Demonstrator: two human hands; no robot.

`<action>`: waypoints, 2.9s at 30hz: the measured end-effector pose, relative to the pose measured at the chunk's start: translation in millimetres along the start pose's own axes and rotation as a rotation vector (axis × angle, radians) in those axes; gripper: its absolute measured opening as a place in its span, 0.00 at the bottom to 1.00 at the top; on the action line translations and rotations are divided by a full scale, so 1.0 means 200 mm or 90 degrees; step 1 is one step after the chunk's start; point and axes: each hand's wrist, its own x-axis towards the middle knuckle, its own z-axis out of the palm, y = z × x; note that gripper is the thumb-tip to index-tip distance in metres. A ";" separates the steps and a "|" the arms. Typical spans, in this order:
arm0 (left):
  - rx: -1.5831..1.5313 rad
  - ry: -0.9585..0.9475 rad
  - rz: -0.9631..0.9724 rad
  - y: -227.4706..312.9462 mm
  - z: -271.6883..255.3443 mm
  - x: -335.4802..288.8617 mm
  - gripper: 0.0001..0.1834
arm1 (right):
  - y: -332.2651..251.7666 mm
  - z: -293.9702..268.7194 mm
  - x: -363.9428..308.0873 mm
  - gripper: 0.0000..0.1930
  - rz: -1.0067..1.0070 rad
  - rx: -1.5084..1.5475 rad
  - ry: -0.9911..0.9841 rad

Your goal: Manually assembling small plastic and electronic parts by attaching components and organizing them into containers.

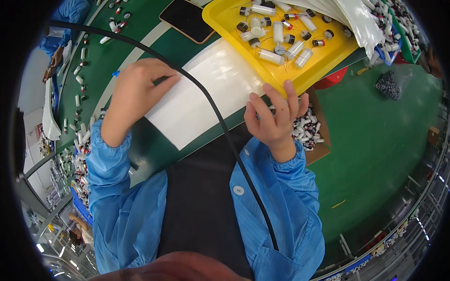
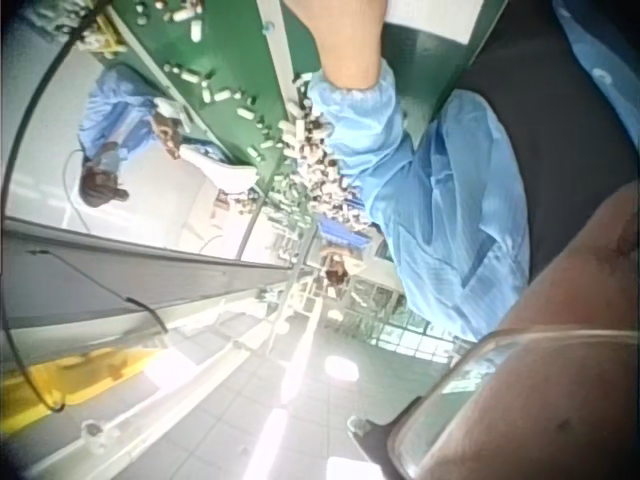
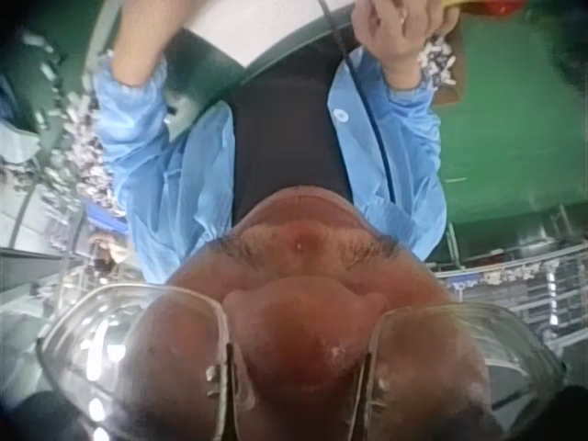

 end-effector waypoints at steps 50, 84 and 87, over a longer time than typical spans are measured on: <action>-0.893 0.157 0.002 -0.20 -0.31 -1.28 0.11 | -0.68 0.18 0.47 0.58 -0.006 0.587 -0.377; -0.610 0.343 -0.185 -0.58 -0.41 -0.77 0.19 | -0.98 0.55 1.00 0.16 0.500 1.142 -0.484; -0.651 0.326 -0.195 -0.64 -0.34 -0.74 0.19 | -0.90 0.63 0.94 0.21 0.576 1.309 -0.546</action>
